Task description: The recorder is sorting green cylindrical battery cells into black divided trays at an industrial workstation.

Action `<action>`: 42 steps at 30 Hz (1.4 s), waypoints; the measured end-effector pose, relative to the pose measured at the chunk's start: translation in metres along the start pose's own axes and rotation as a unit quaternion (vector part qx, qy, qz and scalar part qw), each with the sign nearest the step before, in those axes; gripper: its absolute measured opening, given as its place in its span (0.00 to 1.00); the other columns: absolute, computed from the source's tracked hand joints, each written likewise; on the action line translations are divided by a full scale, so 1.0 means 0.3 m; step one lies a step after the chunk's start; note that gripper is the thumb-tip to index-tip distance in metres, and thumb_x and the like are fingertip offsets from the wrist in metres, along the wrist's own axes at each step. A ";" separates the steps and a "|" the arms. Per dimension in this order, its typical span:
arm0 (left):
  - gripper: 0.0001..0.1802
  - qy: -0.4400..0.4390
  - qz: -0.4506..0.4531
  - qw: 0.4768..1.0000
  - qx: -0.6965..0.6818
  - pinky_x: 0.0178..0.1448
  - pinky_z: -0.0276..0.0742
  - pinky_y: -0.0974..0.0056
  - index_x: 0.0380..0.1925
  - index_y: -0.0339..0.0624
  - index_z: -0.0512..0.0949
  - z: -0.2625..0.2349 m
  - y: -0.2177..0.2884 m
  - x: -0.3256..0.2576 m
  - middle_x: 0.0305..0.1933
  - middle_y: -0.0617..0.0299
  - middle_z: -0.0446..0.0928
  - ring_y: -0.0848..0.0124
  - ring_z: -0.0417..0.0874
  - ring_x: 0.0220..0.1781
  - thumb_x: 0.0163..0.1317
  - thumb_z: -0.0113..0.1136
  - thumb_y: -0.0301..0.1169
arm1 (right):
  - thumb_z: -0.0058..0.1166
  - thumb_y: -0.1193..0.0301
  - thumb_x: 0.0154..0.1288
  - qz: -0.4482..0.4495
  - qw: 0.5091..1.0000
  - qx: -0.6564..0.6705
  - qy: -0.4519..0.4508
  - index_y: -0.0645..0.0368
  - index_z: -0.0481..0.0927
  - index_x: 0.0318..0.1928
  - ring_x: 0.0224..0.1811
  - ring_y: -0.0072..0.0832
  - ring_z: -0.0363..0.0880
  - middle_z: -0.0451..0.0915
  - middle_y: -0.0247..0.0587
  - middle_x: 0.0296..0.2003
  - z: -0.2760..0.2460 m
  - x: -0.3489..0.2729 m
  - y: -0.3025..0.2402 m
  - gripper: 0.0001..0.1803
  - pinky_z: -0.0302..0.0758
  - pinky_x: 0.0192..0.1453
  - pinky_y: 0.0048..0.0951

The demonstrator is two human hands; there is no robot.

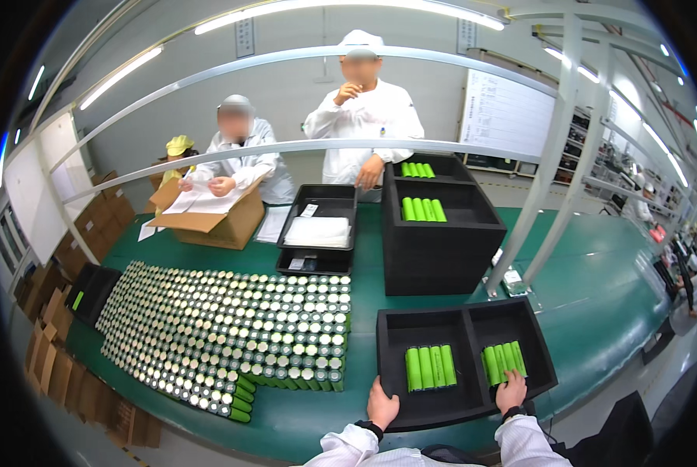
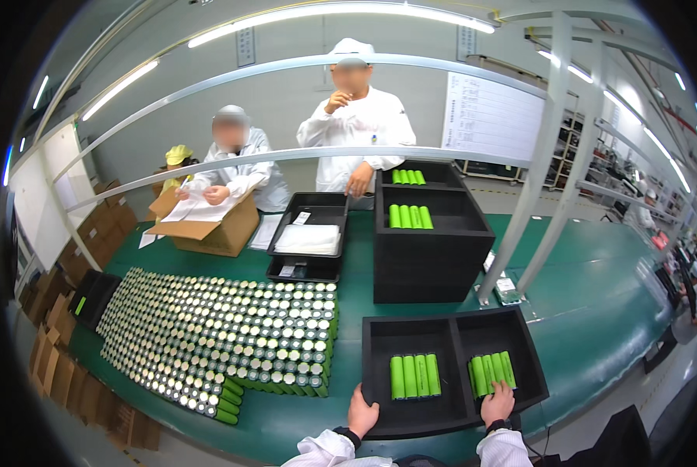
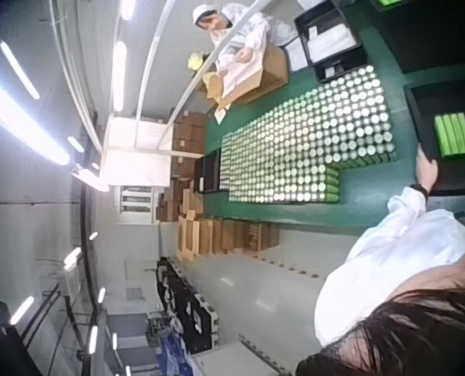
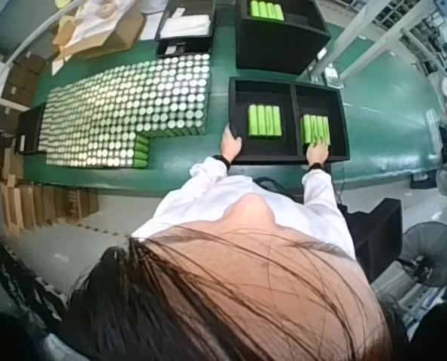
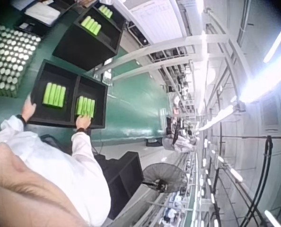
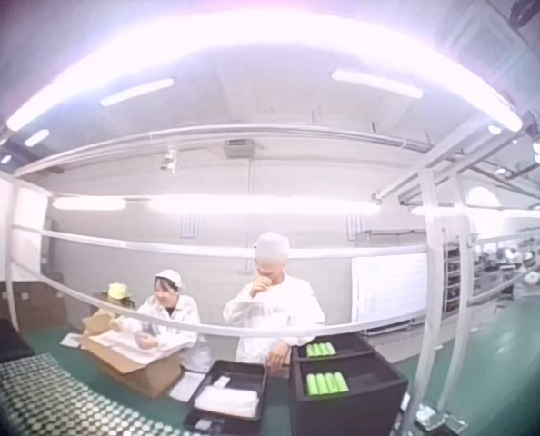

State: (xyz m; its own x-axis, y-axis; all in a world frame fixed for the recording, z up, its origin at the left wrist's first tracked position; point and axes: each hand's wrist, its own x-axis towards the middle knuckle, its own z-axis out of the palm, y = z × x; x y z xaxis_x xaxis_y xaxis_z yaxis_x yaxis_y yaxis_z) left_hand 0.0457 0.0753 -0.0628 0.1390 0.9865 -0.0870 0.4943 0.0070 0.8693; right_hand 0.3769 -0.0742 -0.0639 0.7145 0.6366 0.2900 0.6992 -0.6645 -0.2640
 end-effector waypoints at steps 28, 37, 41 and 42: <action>0.39 -0.013 0.025 1.000 0.000 0.64 0.68 0.51 0.64 0.34 0.59 0.024 -0.020 0.020 0.58 0.37 0.70 0.45 0.72 0.61 0.52 0.59 0.32 | 0.51 0.76 0.51 0.035 0.998 0.031 0.029 0.54 0.81 0.47 0.61 0.41 0.69 0.75 0.43 0.57 -0.014 -0.003 -0.025 0.20 0.66 0.60 0.43; 0.39 0.001 0.014 1.000 0.010 0.65 0.68 0.54 0.63 0.31 0.59 0.032 -0.015 0.011 0.57 0.37 0.72 0.46 0.73 0.60 0.50 0.60 0.28 | 0.51 0.75 0.52 0.028 0.999 0.023 0.020 0.53 0.81 0.48 0.61 0.41 0.69 0.74 0.43 0.57 -0.004 0.001 -0.002 0.20 0.66 0.61 0.43; 0.40 -0.009 0.023 1.000 0.005 0.66 0.67 0.51 0.64 0.31 0.59 0.038 -0.012 0.013 0.59 0.35 0.69 0.44 0.71 0.62 0.50 0.59 0.32 | 0.52 0.73 0.51 0.001 0.999 0.004 0.052 0.54 0.81 0.47 0.60 0.42 0.70 0.75 0.45 0.56 -0.006 -0.011 0.022 0.19 0.67 0.59 0.44; 0.39 -0.010 0.027 1.000 -0.003 0.66 0.67 0.52 0.63 0.30 0.60 0.028 -0.034 0.021 0.59 0.35 0.69 0.43 0.71 0.61 0.50 0.59 0.31 | 0.52 0.72 0.50 0.009 0.999 0.007 0.036 0.53 0.82 0.46 0.59 0.42 0.70 0.76 0.45 0.55 -0.031 -0.012 -0.020 0.19 0.67 0.59 0.44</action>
State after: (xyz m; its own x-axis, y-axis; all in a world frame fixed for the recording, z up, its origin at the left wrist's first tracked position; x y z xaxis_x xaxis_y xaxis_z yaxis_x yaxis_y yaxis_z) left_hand 0.0487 0.0803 -0.0763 0.1830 0.9819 -0.0494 0.4808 -0.0456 0.8756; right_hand 0.3699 -0.0763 -0.0549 0.7240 0.5941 0.3507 0.6866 -0.6699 -0.2826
